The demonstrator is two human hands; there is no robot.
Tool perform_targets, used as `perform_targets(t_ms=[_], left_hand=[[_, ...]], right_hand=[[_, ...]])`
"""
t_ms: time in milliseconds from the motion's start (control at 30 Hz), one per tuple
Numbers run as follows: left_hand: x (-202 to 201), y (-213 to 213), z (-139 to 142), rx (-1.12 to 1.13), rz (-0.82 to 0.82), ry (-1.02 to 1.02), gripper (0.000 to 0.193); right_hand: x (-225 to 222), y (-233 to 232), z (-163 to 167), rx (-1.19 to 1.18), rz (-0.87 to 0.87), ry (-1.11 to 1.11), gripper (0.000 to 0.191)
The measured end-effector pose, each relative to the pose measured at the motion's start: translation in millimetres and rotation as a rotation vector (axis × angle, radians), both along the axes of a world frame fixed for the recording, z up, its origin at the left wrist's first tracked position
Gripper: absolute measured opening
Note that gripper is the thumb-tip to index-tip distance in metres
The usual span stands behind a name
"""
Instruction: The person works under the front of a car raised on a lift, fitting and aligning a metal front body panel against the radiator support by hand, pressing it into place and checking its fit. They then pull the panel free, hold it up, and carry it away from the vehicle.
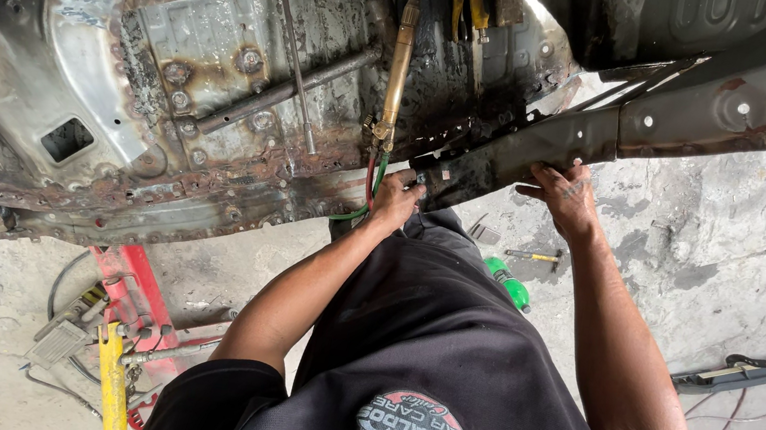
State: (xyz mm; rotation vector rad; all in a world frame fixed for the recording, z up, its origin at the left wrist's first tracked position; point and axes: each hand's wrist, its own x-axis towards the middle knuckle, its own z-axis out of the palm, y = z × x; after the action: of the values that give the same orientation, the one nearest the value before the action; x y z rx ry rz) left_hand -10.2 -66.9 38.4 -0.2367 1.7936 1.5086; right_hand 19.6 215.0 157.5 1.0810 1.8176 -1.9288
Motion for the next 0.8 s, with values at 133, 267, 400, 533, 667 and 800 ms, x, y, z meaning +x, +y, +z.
perform_targets(t_ms=[133,267,400,533,667,800], left_hand=[[-0.7,-0.6,0.8,-0.017,-0.033,-0.011,0.043],[-0.8,-1.4,-1.1,-0.007,-0.038,-0.004,0.042],[0.1,-1.6,-3.2,-0.012,-0.033,-0.003,0.044],[1.4,-2.4,-4.6,-0.033,-0.065,-0.031,0.045],[1.7,-3.7,-5.4,-0.038,-0.089,-0.018,0.047],[3.7,-4.1,-8.1,-0.040,-0.091,-0.012,0.048]], right_hand=[[-0.7,0.6,-0.6,0.012,0.008,-0.006,0.025],[-1.0,0.7,-1.2,0.017,0.020,-0.018,0.024],[-0.9,0.3,-0.5,0.005,0.015,-0.017,0.025],[-0.9,0.2,1.4,0.012,0.012,-0.037,0.024],[-1.3,0.7,3.2,0.026,0.034,-0.053,0.024],[0.1,0.2,3.5,0.017,0.034,-0.023,0.024]])
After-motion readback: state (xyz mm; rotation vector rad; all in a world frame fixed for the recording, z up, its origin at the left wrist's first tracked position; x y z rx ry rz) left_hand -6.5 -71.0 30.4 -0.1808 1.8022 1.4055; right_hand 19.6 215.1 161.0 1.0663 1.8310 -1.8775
